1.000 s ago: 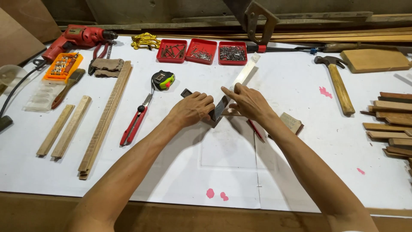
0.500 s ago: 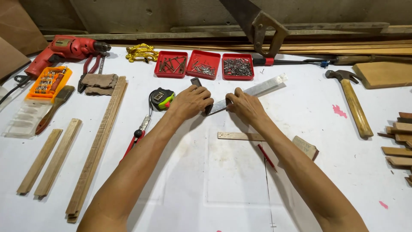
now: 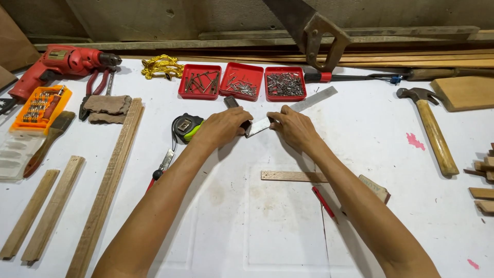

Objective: Measuring, marking, and sanding small wooden strips at a carpentry workbench.

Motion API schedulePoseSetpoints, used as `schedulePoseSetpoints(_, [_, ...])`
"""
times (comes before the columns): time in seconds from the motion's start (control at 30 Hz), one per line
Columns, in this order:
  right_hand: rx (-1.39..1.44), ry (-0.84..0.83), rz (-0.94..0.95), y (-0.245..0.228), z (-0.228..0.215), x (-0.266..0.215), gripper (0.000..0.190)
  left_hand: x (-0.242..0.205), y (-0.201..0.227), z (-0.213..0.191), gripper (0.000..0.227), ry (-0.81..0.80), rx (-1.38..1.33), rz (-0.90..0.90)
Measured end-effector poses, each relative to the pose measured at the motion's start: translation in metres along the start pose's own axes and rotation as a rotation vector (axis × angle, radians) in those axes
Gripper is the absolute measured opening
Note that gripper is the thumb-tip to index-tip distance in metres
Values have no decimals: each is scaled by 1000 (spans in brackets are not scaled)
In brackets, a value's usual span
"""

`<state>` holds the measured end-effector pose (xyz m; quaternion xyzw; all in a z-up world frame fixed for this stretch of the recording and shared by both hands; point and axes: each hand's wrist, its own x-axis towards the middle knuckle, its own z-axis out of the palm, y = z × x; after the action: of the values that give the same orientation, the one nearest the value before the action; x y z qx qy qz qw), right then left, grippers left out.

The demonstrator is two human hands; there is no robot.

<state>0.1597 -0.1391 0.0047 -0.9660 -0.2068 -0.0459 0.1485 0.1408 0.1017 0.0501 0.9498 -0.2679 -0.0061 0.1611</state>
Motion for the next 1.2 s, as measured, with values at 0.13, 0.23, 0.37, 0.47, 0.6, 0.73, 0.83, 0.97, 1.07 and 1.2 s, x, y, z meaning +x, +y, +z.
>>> schedulePoseSetpoints(0.13, [-9,-10,1,-2,0,-7,38,-9,-3,10,24,-21,-16,-70])
schedulePoseSetpoints(0.23, [-12,-14,-33,4,-5,-17,47,-13,-16,33,19,229,-23,87])
schedulePoseSetpoints(0.37, [-5,-69,-57,13,-16,-41,47,-26,4,33,20,337,118,199])
schedulePoseSetpoints(0.47, [-11,-134,-52,20,-28,-63,38,-41,36,34,25,222,72,191])
schedulePoseSetpoints(0.6, [-19,-275,42,27,-47,-101,27,-63,95,32,38,63,66,206])
schedulePoseSetpoints(0.73, [-71,-375,137,18,-72,-139,24,-67,119,42,22,23,68,103])
schedulePoseSetpoints(0.83, [-16,-189,8,35,-73,-161,18,-56,122,43,23,33,-7,41])
schedulePoseSetpoints(0.97, [6,74,-131,67,-64,-174,9,-49,136,27,19,-28,-190,-119])
schedulePoseSetpoints(1.07, [-13,107,-154,71,-75,-179,10,-45,141,17,20,-91,-192,-95])
schedulePoseSetpoints(1.2, [1,160,-223,61,-84,-181,11,-49,150,9,18,-133,-146,-53])
